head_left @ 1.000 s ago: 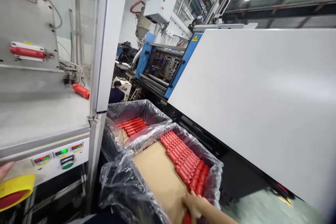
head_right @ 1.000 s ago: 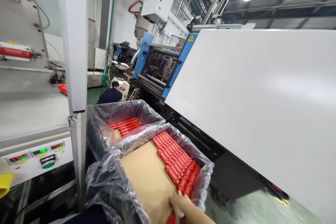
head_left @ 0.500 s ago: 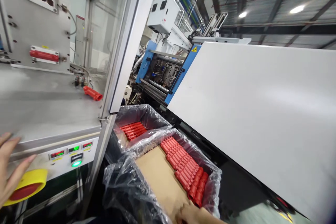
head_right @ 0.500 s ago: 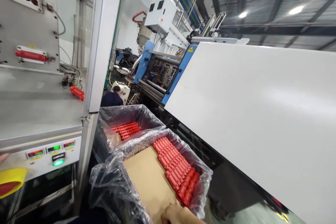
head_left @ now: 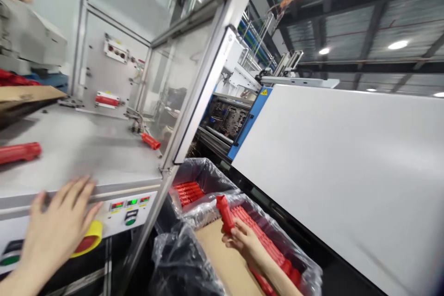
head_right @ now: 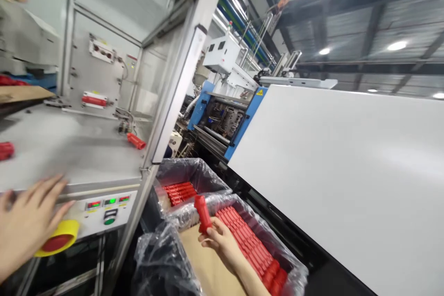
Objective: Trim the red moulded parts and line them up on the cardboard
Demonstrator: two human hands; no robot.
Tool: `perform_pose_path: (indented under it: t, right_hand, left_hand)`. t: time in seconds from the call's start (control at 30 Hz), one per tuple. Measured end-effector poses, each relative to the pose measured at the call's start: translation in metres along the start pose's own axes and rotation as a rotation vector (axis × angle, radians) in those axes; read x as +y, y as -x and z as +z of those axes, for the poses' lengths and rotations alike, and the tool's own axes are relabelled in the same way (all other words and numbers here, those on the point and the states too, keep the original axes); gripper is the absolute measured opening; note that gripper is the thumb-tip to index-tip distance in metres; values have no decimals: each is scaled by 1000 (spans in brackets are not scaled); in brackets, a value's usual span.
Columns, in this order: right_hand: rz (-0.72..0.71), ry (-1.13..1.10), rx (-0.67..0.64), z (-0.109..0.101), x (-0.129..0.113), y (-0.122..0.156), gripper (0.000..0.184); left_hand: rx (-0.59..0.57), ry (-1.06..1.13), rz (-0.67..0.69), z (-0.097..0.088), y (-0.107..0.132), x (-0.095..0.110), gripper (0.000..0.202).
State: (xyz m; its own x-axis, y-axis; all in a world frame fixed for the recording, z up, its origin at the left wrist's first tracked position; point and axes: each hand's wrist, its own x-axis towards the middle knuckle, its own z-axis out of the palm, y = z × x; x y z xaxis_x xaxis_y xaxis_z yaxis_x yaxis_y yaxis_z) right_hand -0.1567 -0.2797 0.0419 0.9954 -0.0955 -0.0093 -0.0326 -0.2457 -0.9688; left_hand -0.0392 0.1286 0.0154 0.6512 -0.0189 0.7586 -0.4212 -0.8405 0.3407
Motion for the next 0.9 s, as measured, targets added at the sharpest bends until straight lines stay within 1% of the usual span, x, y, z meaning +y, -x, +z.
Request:
perform_pose_path:
  t: [0.03,0.1,0.13,0.2,0.23,0.3,0.33,0.4,0.47,0.53,0.6,0.63,0.67,0.7,0.73,0.83,0.9]
  right_hand:
    - [-63,-19,-71,18,-17,-6,47]
    - [-177,-23,-230,55,-49,-14,49]
    - [-238,-11,-305,72,-63,-18,47]
    - [-379,65,-406,101,-86,-27,38]
    - [-468,141,-428,114,-95,-33,33]
    - [-718,348,-392,143,-110,-48,30]
    - [-850,461,-360,158,-119,-54,32]
    - [-1076,634,-348,192,-137,-62,43]
    - [-1229,720,-395,226,-158,-63,51]
    - [-1330,742,-453,255,-179,-65,50]
    - [-1391,734,-469,278,-198,-74,46]
    - [-1402,722,-462,287,-206,-84,43]
    - [-1397,706,-425,296,-213,-98,41]
    - [-1379,689,-353,303,-220,-116,39]
    - [-1345,671,-250,310,-227,-137,36]
    - [-1167,623,150,330,-249,-216,27]
    - [-1055,621,350,341,-265,-270,27]
  left_hand:
    - [-16,27,-18,-4,-2,4,46]
    - [-23,134,-79,-11,-3,9,44]
    - [-16,212,-124,-15,-3,11,43]
    - [11,422,-231,-27,0,21,38]
    - [33,552,-291,-33,2,28,38]
    - [75,844,-406,-45,7,46,50]
    - [100,960,-447,-51,8,53,59]
    - [137,1094,-541,-63,9,60,65]
    - [196,1113,-646,-78,6,54,71]
    - [281,1064,-719,-91,-2,40,74]
    - [363,1004,-723,-98,-13,25,71]
    - [394,979,-690,-98,-18,19,68]
    - [419,947,-643,-94,-23,14,65]
    - [434,902,-590,-88,-26,11,61]
    - [445,839,-531,-79,-27,8,56]
    - [480,566,-342,-47,-23,3,35]
    - [499,377,-244,-30,-17,-2,29]
